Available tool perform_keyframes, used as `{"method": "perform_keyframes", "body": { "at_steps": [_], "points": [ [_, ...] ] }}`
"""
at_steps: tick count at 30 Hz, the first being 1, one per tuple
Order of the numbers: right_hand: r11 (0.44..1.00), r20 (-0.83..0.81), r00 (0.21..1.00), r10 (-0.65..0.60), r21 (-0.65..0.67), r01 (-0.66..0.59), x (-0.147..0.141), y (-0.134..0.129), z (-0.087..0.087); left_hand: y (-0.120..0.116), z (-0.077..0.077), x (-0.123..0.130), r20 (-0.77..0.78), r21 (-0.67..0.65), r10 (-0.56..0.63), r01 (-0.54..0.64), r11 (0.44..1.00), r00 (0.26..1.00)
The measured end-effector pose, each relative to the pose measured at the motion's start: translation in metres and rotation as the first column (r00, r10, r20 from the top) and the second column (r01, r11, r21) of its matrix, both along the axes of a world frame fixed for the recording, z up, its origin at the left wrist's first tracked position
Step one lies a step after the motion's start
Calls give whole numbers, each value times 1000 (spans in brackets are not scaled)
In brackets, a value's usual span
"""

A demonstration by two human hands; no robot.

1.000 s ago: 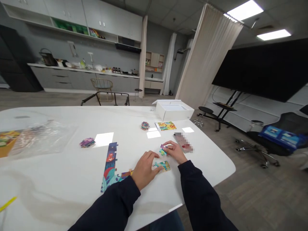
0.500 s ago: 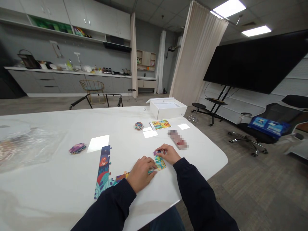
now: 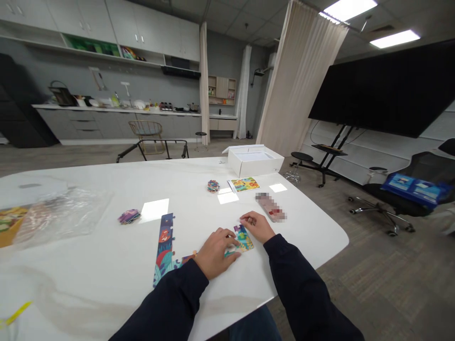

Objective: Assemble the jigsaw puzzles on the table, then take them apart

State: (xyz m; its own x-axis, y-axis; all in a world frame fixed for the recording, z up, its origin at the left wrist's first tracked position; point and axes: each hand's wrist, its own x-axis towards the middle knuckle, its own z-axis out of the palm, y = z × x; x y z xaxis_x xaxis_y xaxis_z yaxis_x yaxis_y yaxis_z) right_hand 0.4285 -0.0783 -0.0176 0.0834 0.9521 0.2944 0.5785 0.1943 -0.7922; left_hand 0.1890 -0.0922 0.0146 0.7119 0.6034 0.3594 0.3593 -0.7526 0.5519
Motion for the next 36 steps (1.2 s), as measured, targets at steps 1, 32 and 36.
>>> {"method": "perform_keyframes", "body": {
  "at_steps": [1, 32, 36],
  "points": [
    [1000, -16, 1000, -19, -2, 19, 0, 0, 0, 7, 3, -9, 52, 17, 30, -31, 999, 998],
    [993, -25, 1000, -9, -120, 6, 28, 19, -30, 135, -44, -248, 209, -13, 934, -954, 300, 290],
    [991, -52, 998, -26, -132, 19, 25, 18, -27, 129, -36, -242, 235, 39, 920, -949, 313, 313]
  ]
}}
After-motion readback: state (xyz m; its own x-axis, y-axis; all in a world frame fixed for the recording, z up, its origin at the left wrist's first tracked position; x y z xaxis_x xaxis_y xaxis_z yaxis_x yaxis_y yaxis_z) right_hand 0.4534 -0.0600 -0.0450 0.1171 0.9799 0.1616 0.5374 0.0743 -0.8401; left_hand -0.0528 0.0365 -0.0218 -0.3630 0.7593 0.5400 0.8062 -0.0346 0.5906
